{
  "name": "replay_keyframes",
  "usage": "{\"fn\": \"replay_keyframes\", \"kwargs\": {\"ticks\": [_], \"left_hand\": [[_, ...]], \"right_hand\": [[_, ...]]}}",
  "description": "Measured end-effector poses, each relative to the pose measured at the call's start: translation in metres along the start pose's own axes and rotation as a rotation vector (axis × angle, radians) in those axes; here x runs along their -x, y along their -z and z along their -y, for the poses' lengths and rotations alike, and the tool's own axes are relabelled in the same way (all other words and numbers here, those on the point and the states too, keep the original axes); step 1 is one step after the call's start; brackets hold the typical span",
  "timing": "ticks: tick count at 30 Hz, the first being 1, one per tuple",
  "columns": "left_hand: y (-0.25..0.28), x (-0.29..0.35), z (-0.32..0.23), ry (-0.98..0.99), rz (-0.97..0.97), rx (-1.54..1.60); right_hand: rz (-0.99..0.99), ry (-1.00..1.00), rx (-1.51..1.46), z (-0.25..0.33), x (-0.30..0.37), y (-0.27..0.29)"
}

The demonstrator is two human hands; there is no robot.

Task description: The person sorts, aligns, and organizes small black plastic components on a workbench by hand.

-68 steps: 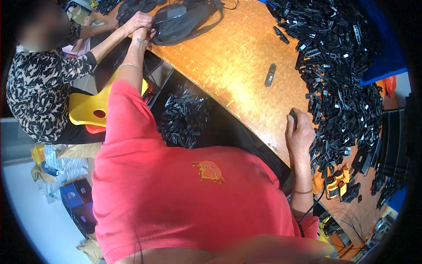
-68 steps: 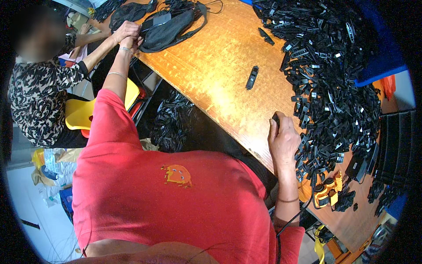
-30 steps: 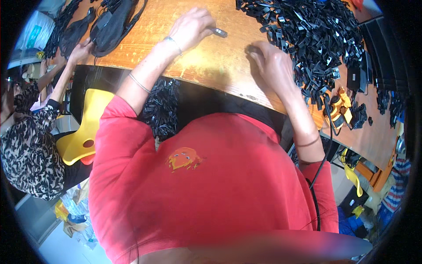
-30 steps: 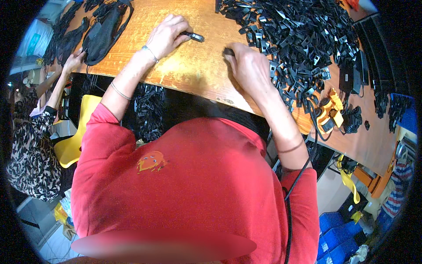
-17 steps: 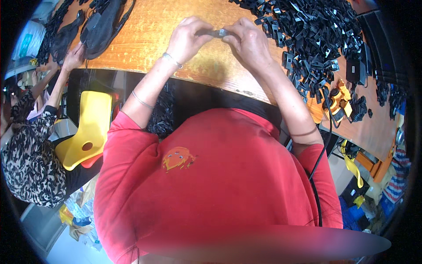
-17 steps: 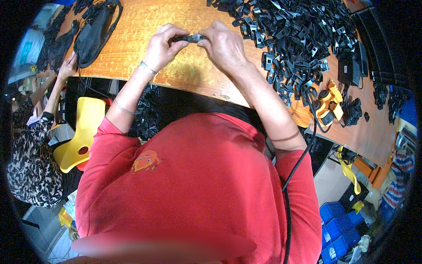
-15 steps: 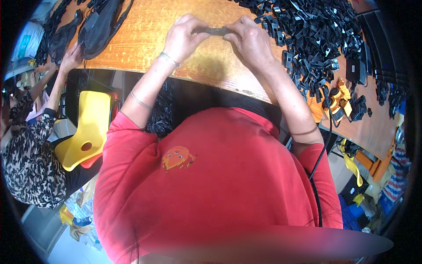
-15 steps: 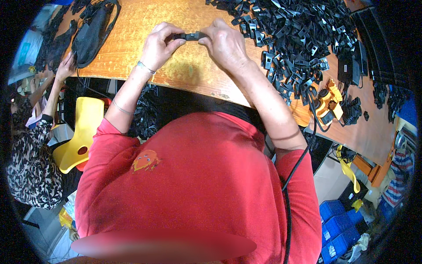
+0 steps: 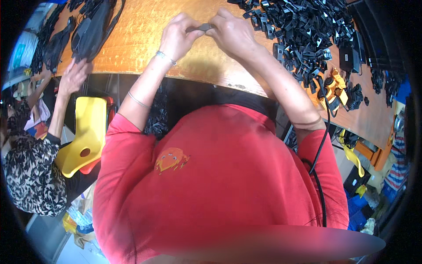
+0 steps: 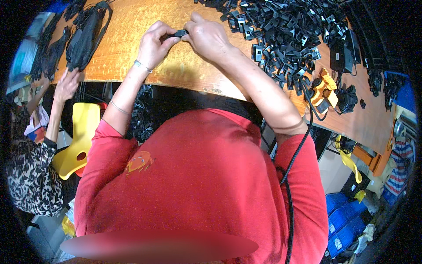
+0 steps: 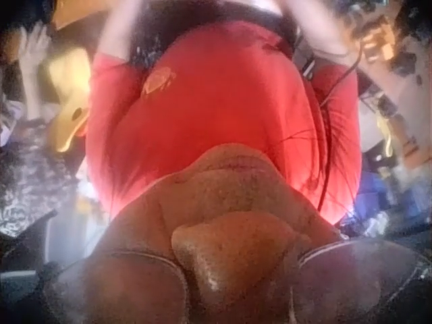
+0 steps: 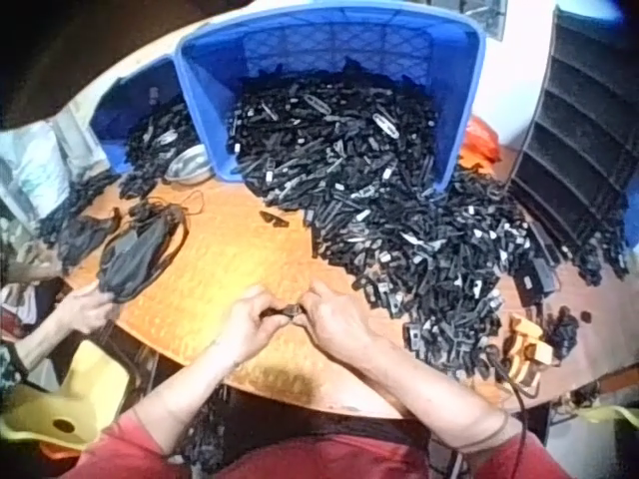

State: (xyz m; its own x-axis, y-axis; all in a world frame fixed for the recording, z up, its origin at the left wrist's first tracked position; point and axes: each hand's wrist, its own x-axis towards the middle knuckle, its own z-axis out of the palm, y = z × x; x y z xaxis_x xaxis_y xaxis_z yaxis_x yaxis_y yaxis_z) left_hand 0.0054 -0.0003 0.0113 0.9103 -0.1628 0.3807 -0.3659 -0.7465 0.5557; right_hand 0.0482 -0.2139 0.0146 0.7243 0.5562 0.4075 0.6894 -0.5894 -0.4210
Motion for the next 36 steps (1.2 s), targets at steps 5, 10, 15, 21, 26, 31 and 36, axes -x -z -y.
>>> {"fn": "replay_keyframes", "kwargs": {"ticks": [5, 10, 15, 21, 26, 31, 36], "left_hand": [[-0.002, 0.003, -0.003, -0.011, 0.019, 0.024], [-0.002, 0.005, 0.002, 0.021, 0.012, 0.038], [-0.004, 0.009, 0.006, -0.053, -0.043, 0.008], [-0.003, 0.007, -0.002, -0.033, -0.029, 0.031], [0.002, 0.01, -0.004, 0.035, -0.018, 0.071], [-0.003, 0.001, -0.004, -0.015, -0.065, 0.058], [-0.001, 0.003, -0.004, 0.039, -0.064, 0.072]], "right_hand": [[-0.054, 0.05, -0.049, -0.002, 0.009, -0.005], [-0.261, -0.041, -0.121, 0.003, -0.002, 0.008], [-0.052, -0.008, 0.013, -0.001, 0.016, 0.012], [0.007, -0.024, -0.019, -0.006, 0.016, 0.03], [0.049, -0.012, -0.019, 0.001, 0.006, 0.032], [0.079, 0.082, -0.003, 0.003, -0.011, 0.019], [0.052, 0.082, -0.03, 0.004, -0.008, 0.016]]}}
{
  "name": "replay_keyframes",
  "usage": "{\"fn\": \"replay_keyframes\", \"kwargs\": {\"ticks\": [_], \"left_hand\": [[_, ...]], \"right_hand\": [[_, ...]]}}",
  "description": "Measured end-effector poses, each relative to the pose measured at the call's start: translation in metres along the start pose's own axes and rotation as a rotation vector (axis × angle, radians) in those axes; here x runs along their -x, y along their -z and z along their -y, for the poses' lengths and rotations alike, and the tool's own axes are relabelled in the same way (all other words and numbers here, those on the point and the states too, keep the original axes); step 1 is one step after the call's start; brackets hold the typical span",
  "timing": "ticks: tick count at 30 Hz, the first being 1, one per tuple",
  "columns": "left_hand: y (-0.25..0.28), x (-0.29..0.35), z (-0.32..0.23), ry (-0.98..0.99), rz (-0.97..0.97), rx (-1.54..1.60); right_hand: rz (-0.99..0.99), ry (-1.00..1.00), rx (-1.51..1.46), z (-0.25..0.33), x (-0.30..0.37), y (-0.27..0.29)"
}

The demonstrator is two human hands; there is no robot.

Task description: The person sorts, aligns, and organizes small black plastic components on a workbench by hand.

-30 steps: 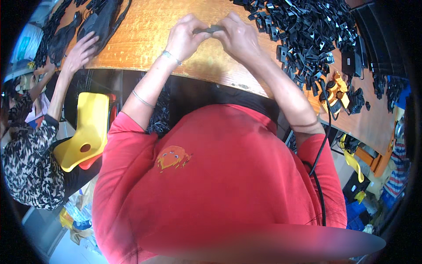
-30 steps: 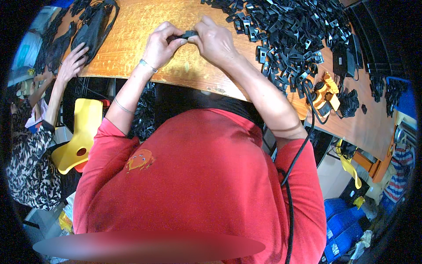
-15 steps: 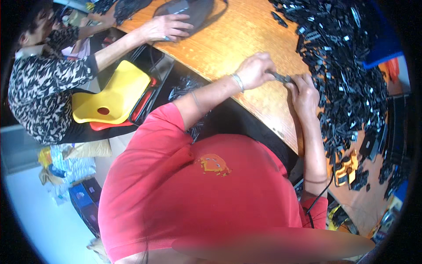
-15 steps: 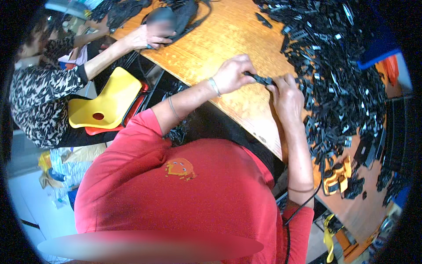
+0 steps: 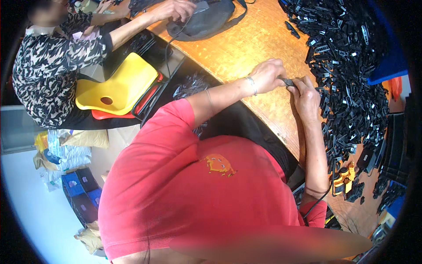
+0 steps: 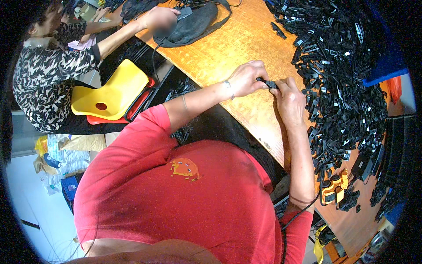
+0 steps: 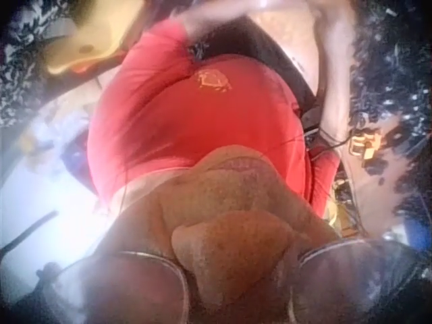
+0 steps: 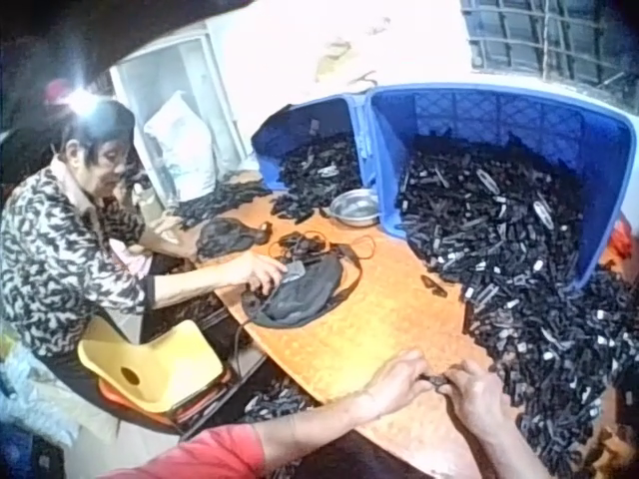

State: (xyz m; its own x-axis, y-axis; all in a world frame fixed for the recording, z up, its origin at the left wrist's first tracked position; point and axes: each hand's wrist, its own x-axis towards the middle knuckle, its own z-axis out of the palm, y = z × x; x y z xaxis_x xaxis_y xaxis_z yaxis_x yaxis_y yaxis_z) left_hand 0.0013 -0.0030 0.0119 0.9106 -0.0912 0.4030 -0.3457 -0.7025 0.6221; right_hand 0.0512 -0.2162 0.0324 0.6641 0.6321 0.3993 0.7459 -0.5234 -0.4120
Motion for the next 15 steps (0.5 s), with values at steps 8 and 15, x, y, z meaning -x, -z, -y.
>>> {"fn": "replay_keyframes", "kwargs": {"ticks": [8, 15], "left_hand": [[0.024, 0.022, -0.005, -0.027, 0.135, 0.016], [0.021, 0.036, 0.002, 0.018, 0.061, 0.063]], "right_hand": [[-0.054, -0.076, -0.08, 0.011, 0.023, 0.001], [-0.066, -0.087, -0.059, 0.012, 0.027, 0.005]]}}
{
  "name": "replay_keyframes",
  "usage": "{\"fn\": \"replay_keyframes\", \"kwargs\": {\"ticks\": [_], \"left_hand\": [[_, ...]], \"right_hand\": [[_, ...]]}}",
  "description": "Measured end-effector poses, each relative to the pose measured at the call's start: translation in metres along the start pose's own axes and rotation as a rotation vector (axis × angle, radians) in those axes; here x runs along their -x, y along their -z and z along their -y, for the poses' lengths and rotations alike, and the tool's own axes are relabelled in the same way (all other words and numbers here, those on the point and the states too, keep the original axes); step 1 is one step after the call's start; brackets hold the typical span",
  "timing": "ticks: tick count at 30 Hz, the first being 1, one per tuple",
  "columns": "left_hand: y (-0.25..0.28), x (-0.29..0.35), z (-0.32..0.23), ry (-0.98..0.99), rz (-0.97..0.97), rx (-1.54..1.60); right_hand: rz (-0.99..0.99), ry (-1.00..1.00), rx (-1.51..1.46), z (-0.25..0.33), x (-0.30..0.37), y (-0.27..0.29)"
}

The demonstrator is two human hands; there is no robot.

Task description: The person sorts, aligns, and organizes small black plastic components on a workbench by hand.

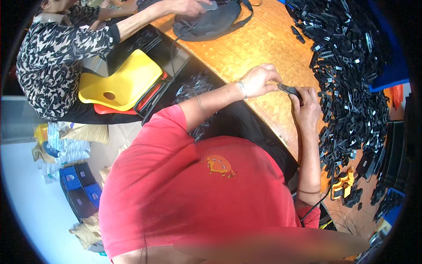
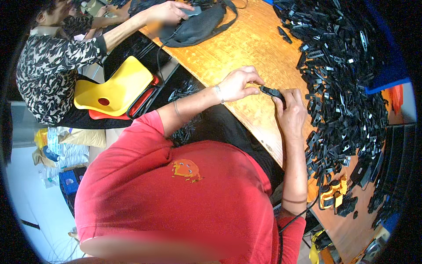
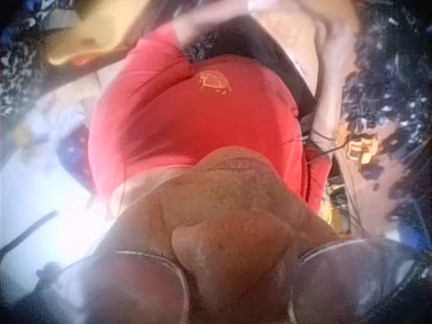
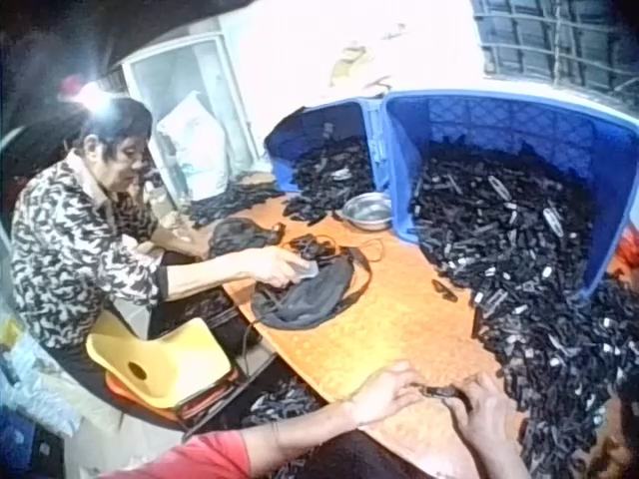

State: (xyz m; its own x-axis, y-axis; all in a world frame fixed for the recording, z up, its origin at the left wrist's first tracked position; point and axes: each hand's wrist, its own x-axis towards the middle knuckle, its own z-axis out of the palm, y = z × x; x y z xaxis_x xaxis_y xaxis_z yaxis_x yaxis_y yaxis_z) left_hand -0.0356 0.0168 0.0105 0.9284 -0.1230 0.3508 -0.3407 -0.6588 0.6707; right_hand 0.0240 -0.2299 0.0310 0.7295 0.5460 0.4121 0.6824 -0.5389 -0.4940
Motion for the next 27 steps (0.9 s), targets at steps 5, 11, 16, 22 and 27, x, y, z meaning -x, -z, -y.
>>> {"fn": "replay_keyframes", "kwargs": {"ticks": [5, 11, 16, 22, 27], "left_hand": [[-0.01, -0.007, 0.007, -0.11, -0.039, -0.111], [0.017, -0.011, 0.0, -0.057, 0.072, -0.112], [0.036, -0.048, -0.004, 0.022, 0.294, 0.065], [-0.014, -0.139, 0.005, -0.189, 0.057, -0.336], [-0.063, -0.183, 0.01, -0.011, 0.028, -0.371]], "right_hand": [[-0.08, 0.072, 0.022, -0.003, 0.0, -0.006], [-0.01, 0.002, -0.058, -0.003, 0.007, 0.016], [-0.138, -0.09, 0.147, -0.043, 0.014, 0.049], [0.015, -0.226, 0.387, -0.05, -0.014, 0.05], [0.059, -0.258, 0.446, -0.054, -0.03, 0.039]]}}
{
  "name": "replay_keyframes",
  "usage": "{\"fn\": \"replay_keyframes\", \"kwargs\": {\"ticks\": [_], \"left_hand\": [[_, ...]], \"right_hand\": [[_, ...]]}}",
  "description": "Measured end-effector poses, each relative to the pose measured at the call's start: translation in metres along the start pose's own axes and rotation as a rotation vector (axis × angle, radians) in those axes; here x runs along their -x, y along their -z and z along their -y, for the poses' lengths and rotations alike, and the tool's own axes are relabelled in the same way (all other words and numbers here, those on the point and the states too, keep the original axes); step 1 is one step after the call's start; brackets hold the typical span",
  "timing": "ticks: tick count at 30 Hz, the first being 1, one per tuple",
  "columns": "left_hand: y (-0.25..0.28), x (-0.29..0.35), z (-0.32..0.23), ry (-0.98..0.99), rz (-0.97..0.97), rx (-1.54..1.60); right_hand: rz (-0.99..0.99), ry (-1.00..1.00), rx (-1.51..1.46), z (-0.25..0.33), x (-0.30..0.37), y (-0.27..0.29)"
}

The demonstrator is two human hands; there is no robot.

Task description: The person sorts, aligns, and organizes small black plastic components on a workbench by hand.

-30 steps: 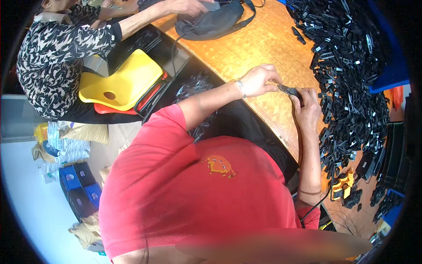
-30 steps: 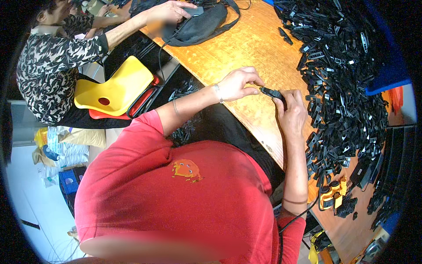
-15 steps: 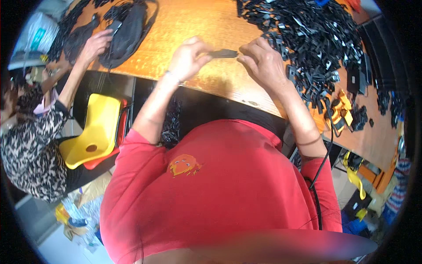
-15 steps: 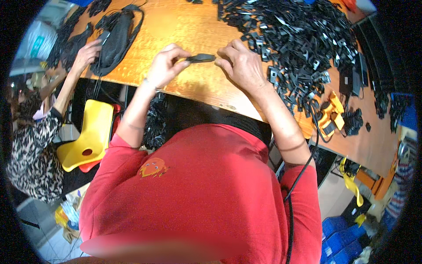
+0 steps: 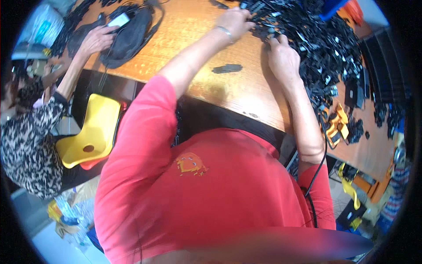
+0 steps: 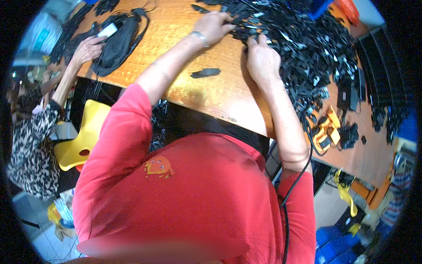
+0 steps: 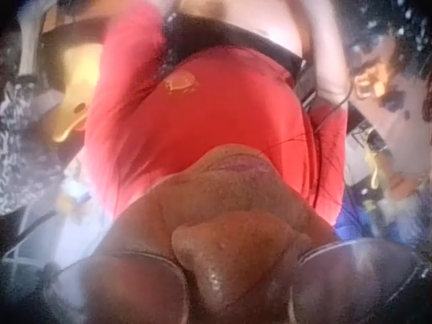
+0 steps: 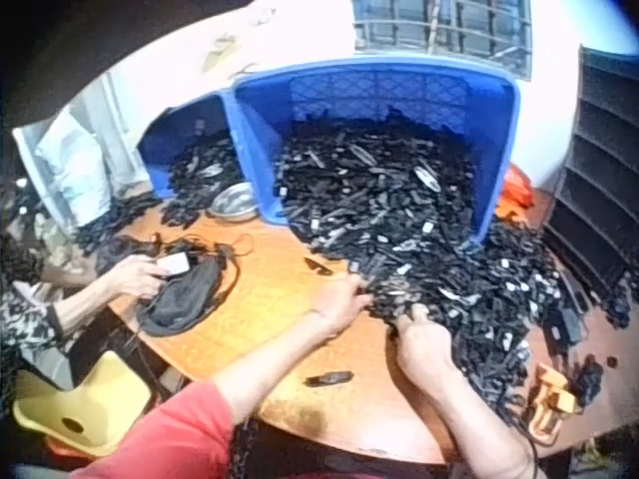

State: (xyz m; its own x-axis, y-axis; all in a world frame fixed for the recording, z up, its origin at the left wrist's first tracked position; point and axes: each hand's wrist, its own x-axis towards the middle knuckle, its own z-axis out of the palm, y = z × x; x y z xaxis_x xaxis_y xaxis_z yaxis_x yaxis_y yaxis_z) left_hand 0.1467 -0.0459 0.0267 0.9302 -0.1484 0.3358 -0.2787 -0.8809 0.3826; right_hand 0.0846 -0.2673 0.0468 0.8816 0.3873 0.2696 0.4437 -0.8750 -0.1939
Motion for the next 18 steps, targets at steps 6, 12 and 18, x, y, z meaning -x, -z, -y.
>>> {"fn": "replay_keyframes", "kwargs": {"ticks": [6, 12, 18], "left_hand": [[-0.009, -0.001, -0.004, 0.14, -0.084, 0.08], [0.006, 0.023, 0.005, 0.074, -0.062, 0.103], [0.015, 0.062, -0.001, -0.102, -0.14, 0.089]], "right_hand": [[-0.036, 0.061, 0.035, -0.005, -0.003, -0.001], [-0.055, 0.228, -0.017, 0.009, 0.0, -0.012], [0.021, 0.243, 0.004, 0.023, 0.007, -0.01]]}}
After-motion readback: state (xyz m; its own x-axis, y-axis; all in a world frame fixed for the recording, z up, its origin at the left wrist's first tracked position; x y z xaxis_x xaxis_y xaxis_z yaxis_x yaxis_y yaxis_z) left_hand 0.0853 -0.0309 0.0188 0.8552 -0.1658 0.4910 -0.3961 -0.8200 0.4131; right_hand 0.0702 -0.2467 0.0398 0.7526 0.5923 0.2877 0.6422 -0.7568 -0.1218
